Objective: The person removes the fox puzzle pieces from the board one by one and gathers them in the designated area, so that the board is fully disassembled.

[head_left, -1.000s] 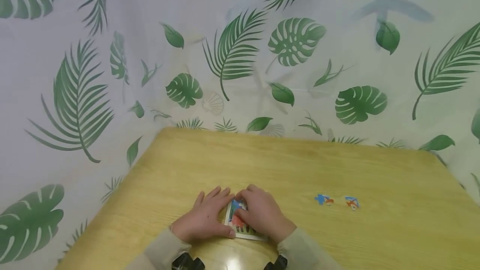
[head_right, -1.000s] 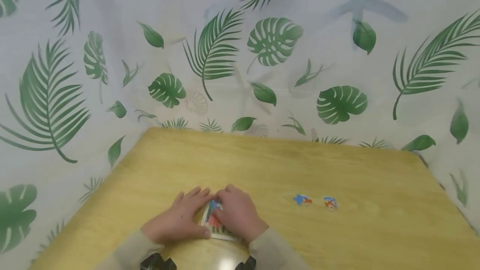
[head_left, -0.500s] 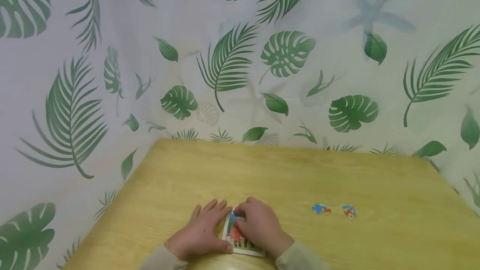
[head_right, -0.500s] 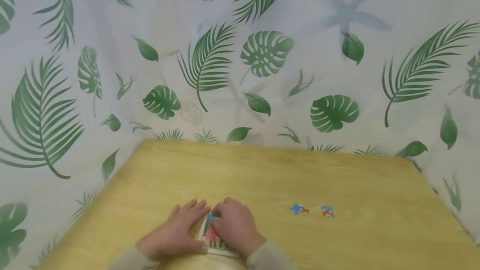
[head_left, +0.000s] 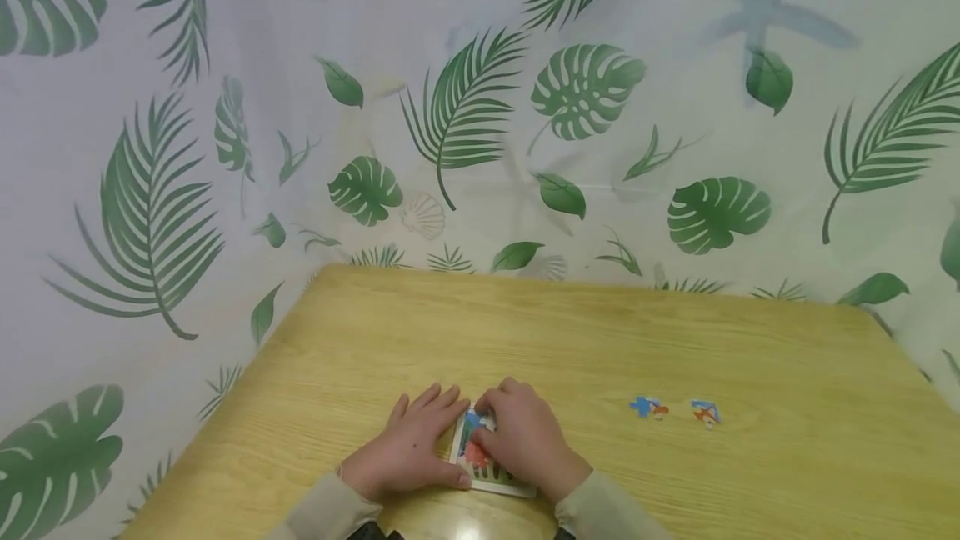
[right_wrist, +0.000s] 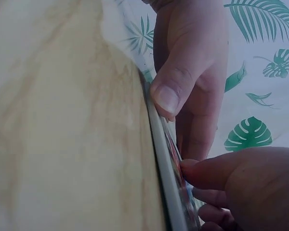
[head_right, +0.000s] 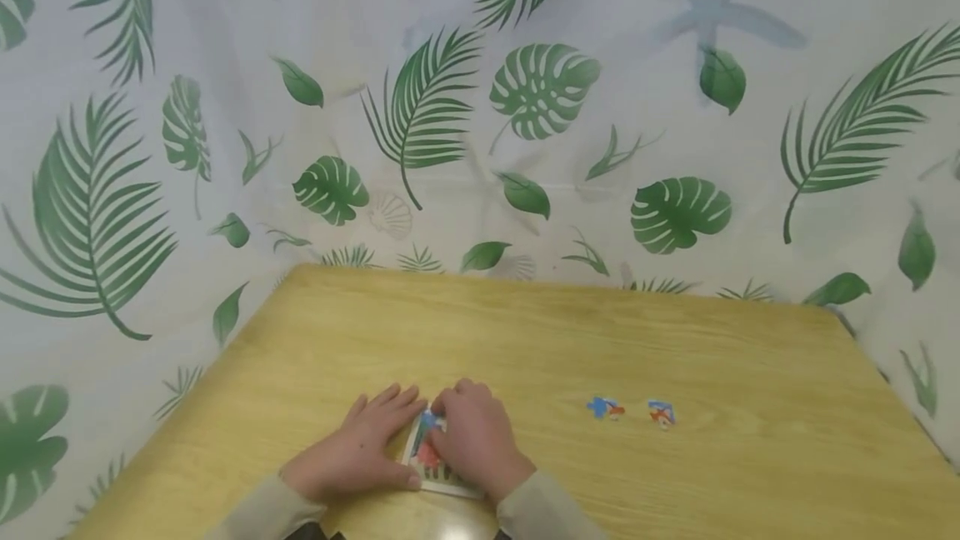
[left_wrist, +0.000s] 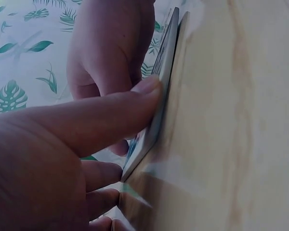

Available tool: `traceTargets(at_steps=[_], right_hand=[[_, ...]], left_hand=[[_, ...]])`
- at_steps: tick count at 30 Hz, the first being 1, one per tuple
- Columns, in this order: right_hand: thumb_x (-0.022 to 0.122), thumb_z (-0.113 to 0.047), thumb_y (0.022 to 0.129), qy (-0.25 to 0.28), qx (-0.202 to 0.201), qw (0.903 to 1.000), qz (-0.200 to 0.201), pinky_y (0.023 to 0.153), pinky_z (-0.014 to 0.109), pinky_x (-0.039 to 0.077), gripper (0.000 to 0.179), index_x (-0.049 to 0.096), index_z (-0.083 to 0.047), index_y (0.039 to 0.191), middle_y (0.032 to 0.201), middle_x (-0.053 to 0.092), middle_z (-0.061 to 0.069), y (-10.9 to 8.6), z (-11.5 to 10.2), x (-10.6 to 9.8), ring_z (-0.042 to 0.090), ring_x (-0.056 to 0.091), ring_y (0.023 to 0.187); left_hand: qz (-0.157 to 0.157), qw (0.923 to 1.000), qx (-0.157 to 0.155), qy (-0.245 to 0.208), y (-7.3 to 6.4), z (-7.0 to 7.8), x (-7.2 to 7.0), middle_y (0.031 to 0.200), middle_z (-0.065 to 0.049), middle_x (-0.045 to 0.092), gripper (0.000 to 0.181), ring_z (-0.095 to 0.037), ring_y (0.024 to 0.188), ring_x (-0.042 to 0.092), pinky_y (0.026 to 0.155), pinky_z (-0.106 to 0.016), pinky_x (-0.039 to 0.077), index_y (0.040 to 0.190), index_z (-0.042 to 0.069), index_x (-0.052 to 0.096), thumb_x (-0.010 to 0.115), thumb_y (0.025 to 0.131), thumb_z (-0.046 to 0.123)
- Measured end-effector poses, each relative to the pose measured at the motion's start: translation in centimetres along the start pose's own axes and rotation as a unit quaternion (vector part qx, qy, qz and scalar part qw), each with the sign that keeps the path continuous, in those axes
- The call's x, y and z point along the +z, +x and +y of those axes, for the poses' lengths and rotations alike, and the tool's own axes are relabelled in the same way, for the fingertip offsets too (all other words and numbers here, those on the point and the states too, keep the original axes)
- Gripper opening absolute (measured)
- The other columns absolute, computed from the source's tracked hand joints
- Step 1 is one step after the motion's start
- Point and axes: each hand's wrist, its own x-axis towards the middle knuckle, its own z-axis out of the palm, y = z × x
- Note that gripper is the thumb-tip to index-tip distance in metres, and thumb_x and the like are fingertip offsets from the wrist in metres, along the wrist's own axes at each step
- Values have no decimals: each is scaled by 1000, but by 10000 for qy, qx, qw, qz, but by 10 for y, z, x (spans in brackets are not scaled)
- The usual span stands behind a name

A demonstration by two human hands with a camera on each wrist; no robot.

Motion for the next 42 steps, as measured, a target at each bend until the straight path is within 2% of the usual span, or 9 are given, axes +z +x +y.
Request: traceTargets(at_steps=[5, 11, 16, 24, 30, 34, 36, 39, 42], right_hand=[[81, -28, 82, 36, 74, 9998, 181, 82, 44, 50, 27, 72, -13, 102, 99, 59, 1, 4, 2, 2, 21, 55, 92], [81, -21, 83, 542, 234, 9980, 220, 78, 40, 50, 22, 66, -16, 98, 91, 61, -5, 7, 3, 2, 15, 56, 85], [80, -19, 85, 778, 293, 9964, 194, 73, 37, 49, 19, 69, -16, 100, 85, 59, -9, 7, 3, 1, 12, 54, 79], [77, -17, 89, 1043, 159, 9943, 117, 68, 34, 47, 15, 70, -24, 101, 81, 59, -11, 6, 6, 0, 10, 52, 73], [75, -17, 92, 1747, 326, 9841, -4, 59, 29, 46, 12, 68, -24, 98, 77, 59, -10, 3, 6, -3, 11, 52, 65], [73, -16, 93, 2263, 548, 9724, -134, 57, 28, 48, 11, 68, -23, 100, 80, 60, -5, 2, 9, -9, 13, 54, 66], [73, -16, 94, 2346, 660, 9697, -194, 59, 30, 48, 11, 67, -22, 101, 81, 60, -3, 2, 12, -14, 15, 55, 67], [72, -17, 95, 2311, 817, 9692, -247, 66, 33, 48, 10, 67, -22, 101, 83, 60, -2, 2, 19, -24, 16, 55, 73], [72, -16, 95, 2074, 858, 9743, -176, 69, 35, 46, 9, 68, -22, 102, 84, 60, -4, -1, 35, -37, 17, 53, 76]], left_hand=[[66, 10000, 56, -33, 1, 2, -2, 165, -10, 25, 98, -35, 153, 11, 115, -69, 3, 157, 10, 38, 77, 81, 58], [66, 9999, 85, -26, 2, 2, -5, 164, -11, 28, 99, -37, 152, 14, 115, -69, 4, 156, 8, 39, 79, 80, 57], [56, 9999, 98, -19, 2, 3, -6, 164, -12, 28, 99, -37, 152, 15, 115, -69, 4, 156, 8, 40, 80, 79, 57], [93, 9999, 96, -46, 1, 2, -4, 164, -12, 27, 98, -36, 152, 14, 115, -69, 4, 156, 9, 41, 79, 79, 57], [67, 10000, -27, -62, -1, 0, -2, 165, -10, 27, 99, -35, 153, 13, 116, -67, 2, 156, 11, 41, 80, 78, 57], [74, 9999, -60, -35, -1, -1, -1, 165, -10, 27, 99, -35, 153, 14, 116, -67, 2, 156, 12, 41, 80, 78, 58], [67, 9999, -79, -28, -2, -1, -1, 165, -10, 27, 99, -35, 153, 14, 116, -67, 1, 156, 13, 41, 80, 78, 59], [79, 9999, -94, -9, -2, 0, 0, 164, -11, 28, 99, -36, 152, 15, 116, -67, 2, 156, 12, 42, 80, 77, 58], [87, 9999, -93, 54, 0, 0, 1, 164, -10, 28, 99, -35, 152, 15, 116, -66, 3, 156, 13, 41, 80, 77, 58]])
